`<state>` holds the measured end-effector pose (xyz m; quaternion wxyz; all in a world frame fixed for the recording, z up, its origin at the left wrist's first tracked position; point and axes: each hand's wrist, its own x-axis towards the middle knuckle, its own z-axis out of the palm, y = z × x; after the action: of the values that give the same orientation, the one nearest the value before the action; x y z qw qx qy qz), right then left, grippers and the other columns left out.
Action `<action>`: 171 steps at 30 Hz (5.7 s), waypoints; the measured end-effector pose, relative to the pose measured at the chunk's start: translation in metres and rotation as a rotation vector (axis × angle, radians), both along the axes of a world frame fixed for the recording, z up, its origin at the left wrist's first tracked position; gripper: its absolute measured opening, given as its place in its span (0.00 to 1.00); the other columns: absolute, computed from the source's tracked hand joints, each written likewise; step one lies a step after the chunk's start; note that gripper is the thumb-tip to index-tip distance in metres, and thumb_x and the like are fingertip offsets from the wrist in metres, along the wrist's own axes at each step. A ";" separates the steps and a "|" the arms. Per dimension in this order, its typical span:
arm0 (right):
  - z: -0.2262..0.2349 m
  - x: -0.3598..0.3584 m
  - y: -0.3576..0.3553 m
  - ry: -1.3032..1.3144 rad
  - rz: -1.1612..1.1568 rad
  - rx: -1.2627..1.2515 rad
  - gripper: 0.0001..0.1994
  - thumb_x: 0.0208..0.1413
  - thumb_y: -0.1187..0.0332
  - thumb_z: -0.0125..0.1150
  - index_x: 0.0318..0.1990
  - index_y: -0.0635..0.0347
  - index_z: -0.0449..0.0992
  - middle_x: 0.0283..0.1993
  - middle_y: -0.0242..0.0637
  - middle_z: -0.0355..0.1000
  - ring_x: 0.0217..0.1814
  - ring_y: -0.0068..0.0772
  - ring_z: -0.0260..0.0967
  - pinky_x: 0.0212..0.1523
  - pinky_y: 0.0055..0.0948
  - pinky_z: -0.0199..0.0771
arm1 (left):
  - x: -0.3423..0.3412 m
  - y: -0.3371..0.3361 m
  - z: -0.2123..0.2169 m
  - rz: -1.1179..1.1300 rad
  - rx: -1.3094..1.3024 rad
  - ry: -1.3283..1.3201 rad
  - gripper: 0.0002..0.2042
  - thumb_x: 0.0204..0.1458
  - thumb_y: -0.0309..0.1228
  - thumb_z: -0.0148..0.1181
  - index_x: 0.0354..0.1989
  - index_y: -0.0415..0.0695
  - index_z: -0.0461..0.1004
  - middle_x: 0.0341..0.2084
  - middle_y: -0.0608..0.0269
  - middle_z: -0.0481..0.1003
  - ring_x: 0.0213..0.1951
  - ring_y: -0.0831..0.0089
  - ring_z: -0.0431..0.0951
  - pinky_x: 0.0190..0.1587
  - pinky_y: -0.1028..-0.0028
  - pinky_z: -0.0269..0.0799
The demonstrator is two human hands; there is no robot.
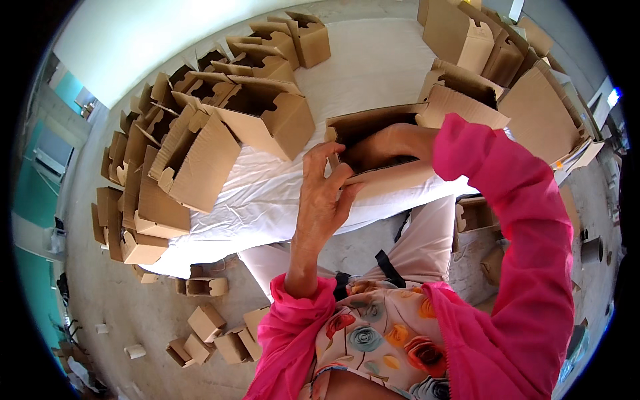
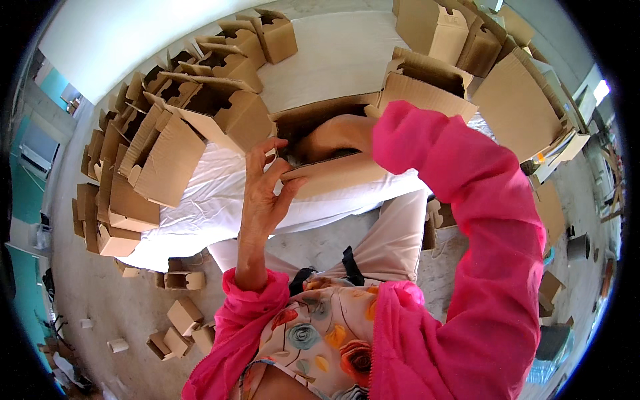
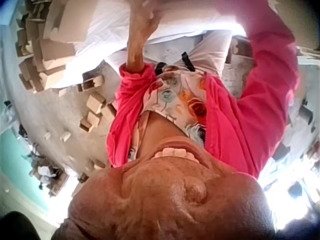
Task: The person packs bottles wrapped in bubble wrap into individual cardboard boxes by hand, closing each box and placing it on a table.
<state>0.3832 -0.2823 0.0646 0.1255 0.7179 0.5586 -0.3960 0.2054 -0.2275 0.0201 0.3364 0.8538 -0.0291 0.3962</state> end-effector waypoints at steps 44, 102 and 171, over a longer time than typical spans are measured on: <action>-0.041 0.011 -0.154 0.469 -0.546 1.239 0.29 0.47 0.59 0.68 0.56 0.51 0.62 0.61 0.39 0.51 0.66 0.41 0.50 0.65 0.37 0.50 | 0.036 -0.017 -0.034 0.155 -0.247 -0.173 0.15 0.54 0.19 0.45 0.47 0.41 0.74 0.55 0.49 0.60 0.56 0.58 0.63 0.55 0.66 0.61; -0.015 0.132 -0.253 -1.497 -0.913 1.392 0.31 0.47 0.48 0.67 0.53 0.60 0.69 0.54 0.51 0.62 0.54 0.45 0.63 0.51 0.38 0.67 | 0.029 0.000 -0.108 0.371 0.002 -0.060 0.20 0.38 0.13 0.49 0.43 0.41 0.72 0.31 0.56 0.74 0.35 0.57 0.73 0.40 0.62 0.67; 0.024 -0.060 -0.066 -0.127 0.001 1.024 0.29 0.62 0.45 0.42 0.43 0.68 0.76 0.44 0.49 0.72 0.38 0.53 0.73 0.41 0.41 0.74 | -0.057 0.065 0.064 -0.088 0.049 0.642 0.22 0.60 0.41 0.42 0.40 0.33 0.78 0.36 0.45 0.72 0.41 0.51 0.73 0.46 0.65 0.67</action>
<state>0.3233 -0.3487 0.0888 -0.2084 0.7096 0.6725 -0.0273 0.1487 -0.1628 0.0845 0.3247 0.9409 0.0323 0.0908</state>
